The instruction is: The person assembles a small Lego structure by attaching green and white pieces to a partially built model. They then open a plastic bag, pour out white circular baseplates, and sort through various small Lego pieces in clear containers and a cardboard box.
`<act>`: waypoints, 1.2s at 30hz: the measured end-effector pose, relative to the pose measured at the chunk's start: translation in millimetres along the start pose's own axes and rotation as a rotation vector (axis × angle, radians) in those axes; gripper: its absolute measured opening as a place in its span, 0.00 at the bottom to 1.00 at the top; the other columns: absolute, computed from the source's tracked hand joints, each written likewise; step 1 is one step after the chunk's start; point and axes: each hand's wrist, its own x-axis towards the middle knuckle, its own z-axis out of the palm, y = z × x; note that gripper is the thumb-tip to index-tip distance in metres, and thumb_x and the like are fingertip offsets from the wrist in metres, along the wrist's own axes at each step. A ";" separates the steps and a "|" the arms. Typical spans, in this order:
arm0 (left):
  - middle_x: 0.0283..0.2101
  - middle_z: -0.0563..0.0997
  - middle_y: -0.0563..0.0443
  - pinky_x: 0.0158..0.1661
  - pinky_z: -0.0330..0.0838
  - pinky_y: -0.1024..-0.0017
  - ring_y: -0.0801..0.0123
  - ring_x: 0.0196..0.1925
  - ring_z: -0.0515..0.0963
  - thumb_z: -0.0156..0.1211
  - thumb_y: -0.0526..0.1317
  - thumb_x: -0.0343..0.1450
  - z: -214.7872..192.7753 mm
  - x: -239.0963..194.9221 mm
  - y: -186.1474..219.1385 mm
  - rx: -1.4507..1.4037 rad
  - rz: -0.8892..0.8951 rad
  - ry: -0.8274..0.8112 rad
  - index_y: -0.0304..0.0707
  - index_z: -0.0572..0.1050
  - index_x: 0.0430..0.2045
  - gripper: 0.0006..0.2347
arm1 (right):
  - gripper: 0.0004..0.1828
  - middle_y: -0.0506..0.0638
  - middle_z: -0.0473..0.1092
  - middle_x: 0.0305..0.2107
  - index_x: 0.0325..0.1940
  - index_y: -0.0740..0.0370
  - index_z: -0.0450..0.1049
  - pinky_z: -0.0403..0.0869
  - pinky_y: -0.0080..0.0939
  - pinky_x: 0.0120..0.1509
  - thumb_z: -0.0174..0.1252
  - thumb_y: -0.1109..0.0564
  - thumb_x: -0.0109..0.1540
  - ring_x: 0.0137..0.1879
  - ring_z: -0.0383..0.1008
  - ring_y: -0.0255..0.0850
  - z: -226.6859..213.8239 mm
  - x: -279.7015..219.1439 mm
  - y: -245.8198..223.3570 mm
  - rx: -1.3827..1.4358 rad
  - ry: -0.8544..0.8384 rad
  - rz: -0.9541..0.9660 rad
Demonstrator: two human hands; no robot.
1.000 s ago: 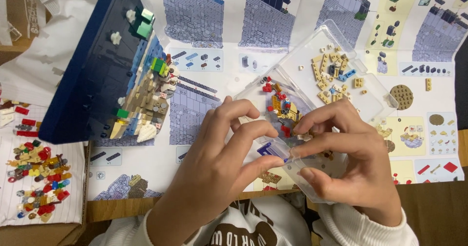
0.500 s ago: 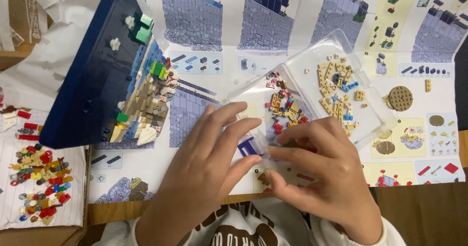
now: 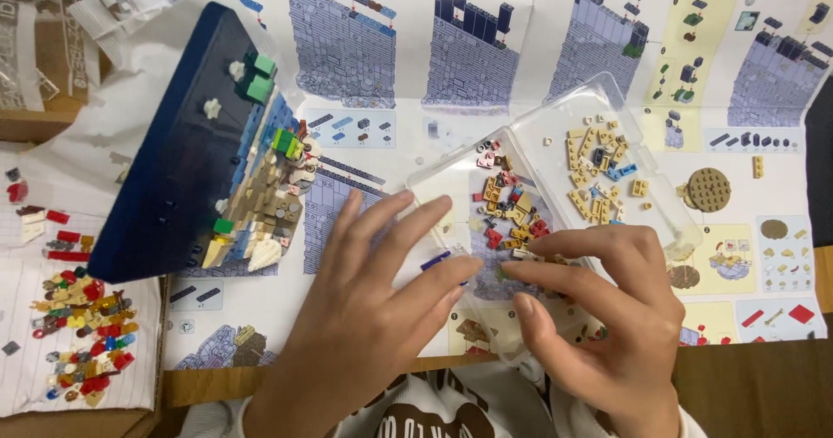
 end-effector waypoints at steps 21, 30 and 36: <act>0.42 0.72 0.52 0.62 0.42 0.31 0.59 0.58 0.68 0.61 0.36 0.69 4.2 -2.3 -2.5 0.061 -0.043 0.037 0.46 0.76 0.35 0.05 | 0.10 0.37 0.74 0.33 0.42 0.49 0.78 0.58 0.45 0.46 0.59 0.52 0.57 0.40 0.63 0.42 -2.7 -20.8 -8.8 -0.205 -0.248 0.103; 0.35 0.72 0.57 0.61 0.34 0.31 0.55 0.51 0.67 0.61 0.38 0.71 8.5 5.0 7.5 0.082 -0.050 0.044 0.47 0.77 0.32 0.00 | 0.08 0.44 0.70 0.33 0.45 0.54 0.77 0.55 0.48 0.53 0.54 0.60 0.65 0.44 0.62 0.45 -1.4 -29.6 -3.5 -0.163 -0.069 0.168; 0.35 0.72 0.58 0.61 0.33 0.31 0.51 0.52 0.63 0.52 0.37 0.73 8.3 11.8 16.1 0.038 -0.116 0.042 0.48 0.76 0.33 0.04 | 0.10 0.46 0.69 0.33 0.45 0.57 0.76 0.57 0.43 0.55 0.48 0.60 0.67 0.45 0.61 0.44 -3.6 -25.9 -2.3 -0.042 -0.047 0.215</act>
